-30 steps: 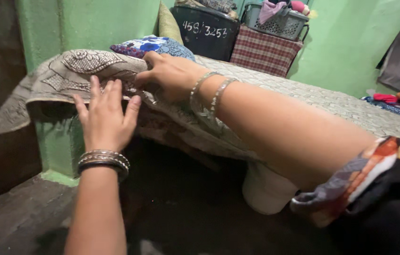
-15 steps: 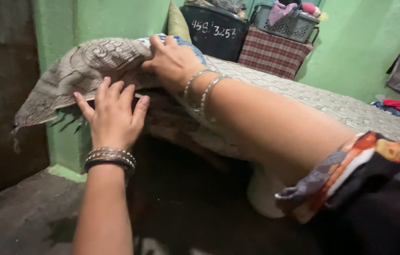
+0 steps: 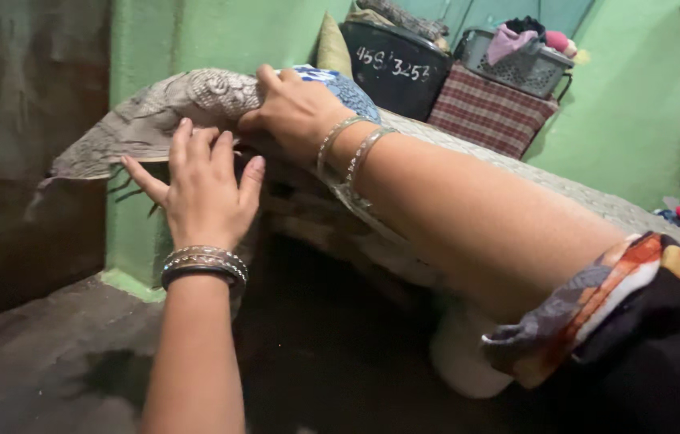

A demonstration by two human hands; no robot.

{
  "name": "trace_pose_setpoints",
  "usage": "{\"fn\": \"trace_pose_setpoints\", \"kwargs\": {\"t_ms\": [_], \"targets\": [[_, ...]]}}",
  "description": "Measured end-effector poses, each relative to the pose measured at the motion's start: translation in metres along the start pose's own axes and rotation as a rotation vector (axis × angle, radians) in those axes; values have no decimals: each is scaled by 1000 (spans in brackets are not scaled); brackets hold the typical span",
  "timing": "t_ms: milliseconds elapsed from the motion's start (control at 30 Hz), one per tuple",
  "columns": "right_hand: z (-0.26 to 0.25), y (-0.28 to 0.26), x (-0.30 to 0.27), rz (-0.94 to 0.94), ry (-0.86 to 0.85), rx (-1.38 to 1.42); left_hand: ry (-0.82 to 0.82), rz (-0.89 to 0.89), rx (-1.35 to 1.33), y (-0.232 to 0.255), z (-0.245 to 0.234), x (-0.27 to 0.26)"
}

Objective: The person smooths a patterned bedsheet on a bed, then places a patchwork pillow at the head and a small cloth beside it. They continue smoothing the sheet along the edges and corners, tucking the fabric under the mattress to create a neat surface.

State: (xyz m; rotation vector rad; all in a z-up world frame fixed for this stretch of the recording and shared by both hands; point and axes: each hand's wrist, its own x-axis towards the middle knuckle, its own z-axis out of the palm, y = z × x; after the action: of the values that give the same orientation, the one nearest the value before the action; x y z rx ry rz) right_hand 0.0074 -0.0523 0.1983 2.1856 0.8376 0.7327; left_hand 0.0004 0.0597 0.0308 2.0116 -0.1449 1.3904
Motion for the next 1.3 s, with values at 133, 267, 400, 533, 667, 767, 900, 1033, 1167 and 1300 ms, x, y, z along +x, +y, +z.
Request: {"fn": "trace_pose_setpoints", "kwargs": {"t_ms": [133, 267, 400, 533, 667, 767, 900, 1033, 1167, 1300], "targets": [[-7, 10, 4, 166, -15, -183, -34, -80, -50, -9, 9, 6], [3, 17, 7, 3, 55, -215, -127, -184, -130, -12, 16, 8], [21, 5, 28, 197, 78, -280, -104, -157, -206, -15, 20, 7], [34, -19, 30, 317, 79, -487, -109, -130, -289, -23, 31, 6], [30, -34, 15, 79, 149, -329, -75, -173, -591, -29, 39, 4], [25, -35, 6, -37, 215, -106, 16, -145, -947, -36, 40, 3], [22, -32, -3, -31, 124, 42, 83, -173, -1015, -25, 34, 7], [14, -13, -17, -161, 94, 567, -59, -550, -668, -2, 16, 9], [-9, 42, -65, -144, -99, 650, 135, -121, -166, 37, 8, 8], [-26, 77, -127, 10, -263, 450, 7, 181, -107, 83, 10, 5]]}}
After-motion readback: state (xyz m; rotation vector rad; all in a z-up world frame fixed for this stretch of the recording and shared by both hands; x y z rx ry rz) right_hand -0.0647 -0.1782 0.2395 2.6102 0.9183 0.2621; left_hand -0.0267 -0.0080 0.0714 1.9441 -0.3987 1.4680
